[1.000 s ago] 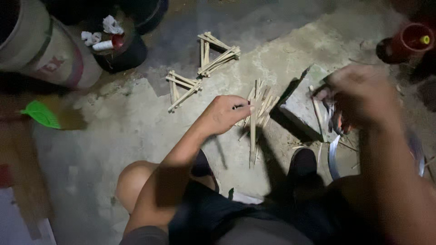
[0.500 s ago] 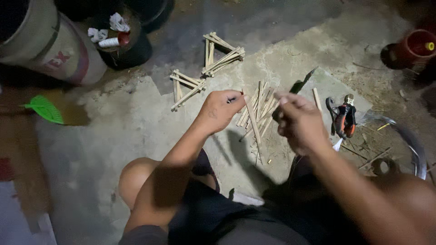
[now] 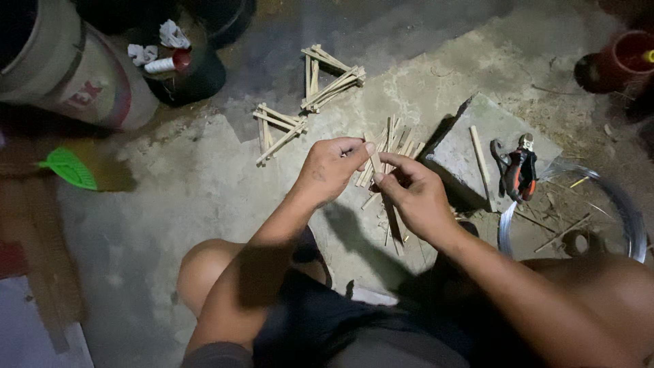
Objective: The person sits on the floor assembling small triangular frames from thin wooden sticks. They hold sticks together, hammer nails to join them, use pliers to grip or trim fasteners, and set completed triangular frames aside while stacking loose sticks.
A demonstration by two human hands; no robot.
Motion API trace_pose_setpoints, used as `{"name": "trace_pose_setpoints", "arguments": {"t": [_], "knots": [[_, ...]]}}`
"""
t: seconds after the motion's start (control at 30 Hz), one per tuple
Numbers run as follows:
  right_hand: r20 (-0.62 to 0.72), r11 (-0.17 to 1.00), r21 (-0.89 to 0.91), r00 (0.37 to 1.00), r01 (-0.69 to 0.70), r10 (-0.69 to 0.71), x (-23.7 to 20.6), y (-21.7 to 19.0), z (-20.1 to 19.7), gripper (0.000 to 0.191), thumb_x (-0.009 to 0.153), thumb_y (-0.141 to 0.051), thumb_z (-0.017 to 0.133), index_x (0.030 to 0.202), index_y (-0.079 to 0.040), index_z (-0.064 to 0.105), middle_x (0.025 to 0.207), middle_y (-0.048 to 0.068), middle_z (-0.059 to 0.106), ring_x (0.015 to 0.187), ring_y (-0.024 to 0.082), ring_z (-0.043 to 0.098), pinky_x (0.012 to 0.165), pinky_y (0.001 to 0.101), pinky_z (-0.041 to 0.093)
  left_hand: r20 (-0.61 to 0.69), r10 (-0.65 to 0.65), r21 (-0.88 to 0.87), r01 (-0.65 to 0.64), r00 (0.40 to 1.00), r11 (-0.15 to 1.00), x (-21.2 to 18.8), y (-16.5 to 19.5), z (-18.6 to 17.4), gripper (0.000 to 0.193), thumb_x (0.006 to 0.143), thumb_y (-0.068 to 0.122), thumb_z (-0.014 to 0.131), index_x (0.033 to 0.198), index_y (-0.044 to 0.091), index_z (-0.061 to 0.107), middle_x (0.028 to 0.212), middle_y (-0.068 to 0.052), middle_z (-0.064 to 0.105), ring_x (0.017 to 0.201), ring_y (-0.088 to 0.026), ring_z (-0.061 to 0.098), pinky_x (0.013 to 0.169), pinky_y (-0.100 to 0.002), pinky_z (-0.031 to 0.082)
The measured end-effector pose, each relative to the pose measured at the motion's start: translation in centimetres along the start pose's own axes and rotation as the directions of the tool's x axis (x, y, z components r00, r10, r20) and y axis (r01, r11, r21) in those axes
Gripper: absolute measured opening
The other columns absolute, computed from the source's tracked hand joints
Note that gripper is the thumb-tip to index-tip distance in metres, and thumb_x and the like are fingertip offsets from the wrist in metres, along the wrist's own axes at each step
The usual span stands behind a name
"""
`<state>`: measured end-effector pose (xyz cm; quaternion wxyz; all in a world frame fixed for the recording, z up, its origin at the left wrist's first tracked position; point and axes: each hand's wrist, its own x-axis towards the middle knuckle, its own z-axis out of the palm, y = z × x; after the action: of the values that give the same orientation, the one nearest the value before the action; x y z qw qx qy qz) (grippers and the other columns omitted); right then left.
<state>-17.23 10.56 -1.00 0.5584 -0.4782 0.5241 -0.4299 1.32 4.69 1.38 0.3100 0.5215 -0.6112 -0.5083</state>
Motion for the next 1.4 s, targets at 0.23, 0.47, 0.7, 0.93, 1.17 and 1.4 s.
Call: {"name": "trace_pose_setpoints", "arguments": {"t": [0.23,0.47,0.7,0.93,1.17,1.4], "knots": [[0.01,0.999,0.027,1.0,0.017,-0.017,0.05,0.18,-0.08,0.04,0.095,-0.009,0.07,0.133,0.001,0.065,0.103,0.004,0.074,0.09,0.008,0.068,0.08,0.0245,0.056,0.018,-0.044,0.106,0.042,0.999,0.993,-0.09,-0.07,-0.05,0.042,0.098,0.04,0.065,0.09,0.001,0.073,0.067,-0.004,0.06,0.065,-0.008,0.049,0.06,-0.029,0.045],[-0.002,0.998,0.052,0.999,-0.039,0.039,0.02,0.62,0.15,0.041,0.095,-0.01,0.069,0.134,0.0,0.065,0.099,0.006,0.075,0.086,0.01,0.07,0.077,0.0263,0.057,0.008,0.001,0.037,-0.001,1.0,0.999,-0.12,-0.06,0.35,0.038,0.099,0.038,0.064,0.095,0.001,0.073,0.069,-0.001,0.063,0.066,-0.005,0.052,0.06,-0.028,0.047],[0.01,0.997,0.063,0.999,-0.034,0.033,-0.12,0.7,0.14,0.042,0.094,-0.01,0.071,0.135,0.0,0.065,0.096,0.007,0.074,0.084,0.011,0.07,0.076,0.0259,0.057,0.018,-0.011,0.055,0.01,1.0,0.998,-0.48,0.14,0.12,0.036,0.099,0.034,0.065,0.094,0.0,0.074,0.068,0.0,0.06,0.065,-0.006,0.049,0.058,-0.028,0.045],[0.03,0.995,0.101,0.999,-0.025,0.022,-0.15,0.7,0.11,0.043,0.095,-0.01,0.07,0.135,0.0,0.063,0.1,0.006,0.074,0.088,0.011,0.07,0.079,0.0252,0.056,0.002,-0.007,-0.003,0.007,1.0,1.0,-0.28,0.03,0.48,0.034,0.096,0.033,0.065,0.104,0.003,0.076,0.073,0.002,0.07,0.068,-0.003,0.058,0.061,-0.025,0.05],[0.012,0.999,0.035,1.0,-0.02,0.019,0.16,0.2,-0.04,0.043,0.094,-0.012,0.072,0.135,0.001,0.065,0.1,0.006,0.074,0.087,0.009,0.067,0.077,0.0248,0.055,-0.005,-0.051,0.024,0.051,0.999,0.998,0.12,-0.24,0.37,0.035,0.097,0.034,0.065,0.099,0.001,0.076,0.071,0.0,0.067,0.065,-0.005,0.054,0.058,-0.026,0.046],[0.02,0.998,0.054,0.999,-0.037,0.035,0.03,0.13,0.0,0.043,0.094,-0.012,0.07,0.135,0.001,0.064,0.099,0.004,0.075,0.086,0.009,0.069,0.077,0.0241,0.056,-0.019,-0.019,-0.01,0.019,1.0,1.0,-0.13,-0.31,0.83,0.035,0.098,0.032,0.065,0.091,0.0,0.074,0.068,0.0,0.06,0.065,-0.006,0.048,0.057,-0.028,0.043]]}}
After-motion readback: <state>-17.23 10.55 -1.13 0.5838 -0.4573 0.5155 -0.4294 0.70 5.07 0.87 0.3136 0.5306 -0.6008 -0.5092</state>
